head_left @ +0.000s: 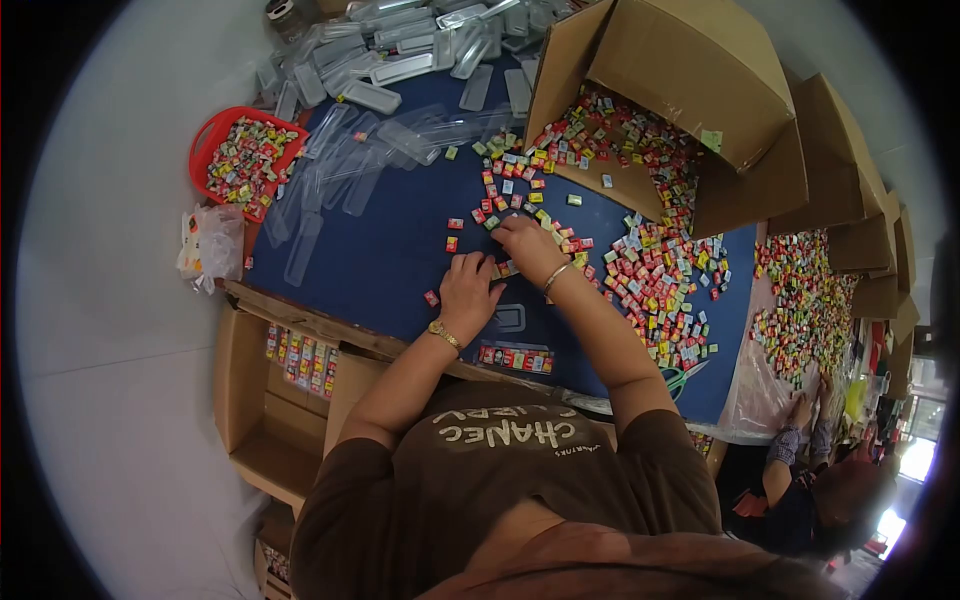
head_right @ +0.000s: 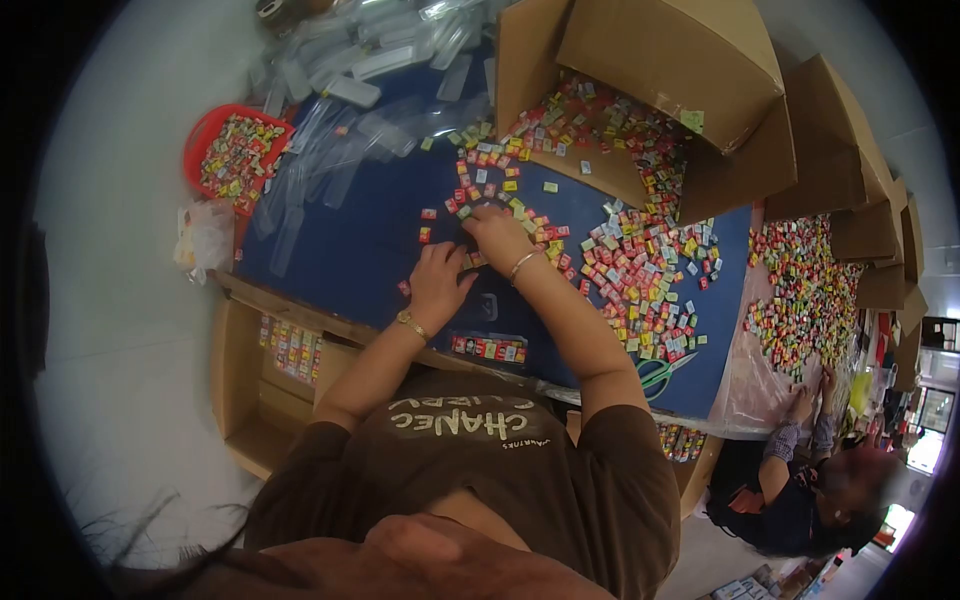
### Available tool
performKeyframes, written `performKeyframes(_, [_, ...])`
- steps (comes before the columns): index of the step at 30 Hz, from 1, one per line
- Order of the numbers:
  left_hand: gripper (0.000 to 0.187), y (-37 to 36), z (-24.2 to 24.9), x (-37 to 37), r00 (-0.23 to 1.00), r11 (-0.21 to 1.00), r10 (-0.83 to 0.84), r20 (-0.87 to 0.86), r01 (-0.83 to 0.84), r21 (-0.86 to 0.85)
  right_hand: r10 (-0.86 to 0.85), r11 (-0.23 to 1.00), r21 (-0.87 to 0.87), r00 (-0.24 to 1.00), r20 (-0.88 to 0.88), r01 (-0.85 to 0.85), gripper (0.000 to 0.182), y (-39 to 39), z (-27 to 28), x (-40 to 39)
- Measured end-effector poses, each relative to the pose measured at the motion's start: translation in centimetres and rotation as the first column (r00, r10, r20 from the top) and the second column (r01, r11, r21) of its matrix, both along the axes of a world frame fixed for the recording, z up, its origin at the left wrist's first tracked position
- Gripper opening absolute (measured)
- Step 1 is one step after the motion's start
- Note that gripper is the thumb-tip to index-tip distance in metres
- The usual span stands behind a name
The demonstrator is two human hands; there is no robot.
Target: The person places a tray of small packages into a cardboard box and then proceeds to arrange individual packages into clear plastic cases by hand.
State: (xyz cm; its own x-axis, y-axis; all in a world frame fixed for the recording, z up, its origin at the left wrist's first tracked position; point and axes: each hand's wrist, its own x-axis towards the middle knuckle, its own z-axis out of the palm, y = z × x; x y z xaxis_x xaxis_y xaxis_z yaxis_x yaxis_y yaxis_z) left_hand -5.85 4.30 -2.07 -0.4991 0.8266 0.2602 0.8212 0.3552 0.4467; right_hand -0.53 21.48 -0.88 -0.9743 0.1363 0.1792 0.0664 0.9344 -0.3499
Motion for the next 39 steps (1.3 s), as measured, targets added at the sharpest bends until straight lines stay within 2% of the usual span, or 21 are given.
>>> performKeyframes(2, [0.046,0.0,-0.1,-0.2,1.000,1.000,-0.004,0.024,0.004,-0.007,-0.015,1.000,0.003,1.000,0.008,0.015,0.017,-0.1,-0.3,0.2])
performKeyframes(4, [0.046,-0.3,-0.1,-0.3,0.998,1.000,-0.009,0.061,0.009,0.010,-0.152,0.970,-0.202,0.986,-0.071,0.135,0.015,-0.1,-0.3,1.3])
performKeyframes(5, [0.046,-0.4,0.0,-0.5,0.995,0.999,-0.016,0.095,0.013,0.030,-0.150,0.970,-0.202,0.986,-0.071,0.133,0.015,0.0,-0.2,2.2])
performKeyframes(7, [0.047,-0.8,0.1,-0.7,0.993,0.999,-0.016,0.115,0.013,0.031,-0.221,0.915,-0.352,0.975,-0.029,0.197,0.014,0.1,-0.1,4.1])
performKeyframes(8, [0.047,-1.0,0.1,-0.7,0.990,0.999,-0.022,0.136,0.018,0.028,-0.223,0.915,-0.350,0.975,-0.024,0.201,0.014,-0.2,-0.3,4.5])
performKeyframes(10, [0.047,-1.4,0.4,-0.9,0.990,1.000,-0.015,0.142,0.013,0.016,-0.272,0.930,-0.235,0.960,0.071,0.281,0.027,-0.7,-0.8,5.1])
performKeyframes(14, [0.045,-1.6,0.3,-1.4,0.987,0.999,-0.030,0.158,0.028,0.019,-0.259,0.919,-0.286,0.963,0.077,0.270,0.032,-0.8,-0.5,5.3])
performKeyframes(16, [0.042,-1.2,-0.1,-1.7,0.983,0.998,-0.066,0.170,0.063,0.023,-0.115,0.977,-0.181,0.993,0.015,0.116,0.040,-1.0,-0.5,5.2])
performKeyframes(19, [0.037,-0.8,-0.6,-1.9,0.978,0.993,-0.114,0.177,0.106,0.050,-0.096,0.983,-0.149,0.993,0.070,0.106,0.048,-1.0,-1.4,4.7])
performKeyframes(23, [0.037,-1.2,-0.5,-1.9,0.973,0.991,-0.134,0.190,0.126,0.051,-0.087,0.982,-0.160,0.992,0.086,0.100,0.046,-1.2,-1.3,5.0])
performKeyframes(25, [0.036,-1.3,-0.3,-2.0,0.971,0.991,-0.136,0.196,0.129,0.048,-0.180,0.966,-0.170,0.978,0.108,0.197,0.038,-1.5,-0.3,4.8])
performKeyframes(26, [0.035,-1.4,-0.3,-2.0,0.970,0.990,-0.137,0.202,0.131,0.043,-0.177,0.966,-0.170,0.978,0.107,0.193,0.038,-1.3,-0.4,4.4])
performKeyframes(28, [0.035,-1.3,-0.2,-1.9,0.971,0.992,-0.126,0.202,0.124,0.027,-0.237,0.971,-0.054,0.971,-0.030,0.235,0.029,-0.1,-1.0,3.2])
performKeyframes(31, [0.036,-1.2,-0.2,-1.7,0.977,0.993,-0.122,0.175,0.121,0.019,-0.206,0.978,0.039,0.979,0.000,0.206,0.022,0.7,-1.2,1.7])
performKeyframes(35, [0.036,-1.4,0.0,-1.7,0.978,0.992,-0.123,0.169,0.120,0.027,-0.230,0.972,-0.038,0.972,0.041,0.231,0.020,0.8,-0.5,2.5])
performKeyframes(37, [0.037,-1.5,-0.1,-1.6,0.980,0.993,-0.120,0.161,0.115,0.038,-0.302,0.946,-0.098,0.951,0.072,0.308,0.020,0.6,0.7,4.3])
performKeyframes(39, [0.037,-1.4,-0.2,-1.4,0.980,0.992,-0.125,0.155,0.118,0.051,-0.288,0.945,-0.125,0.949,0.126,0.303,0.022,0.3,0.7,5.7])
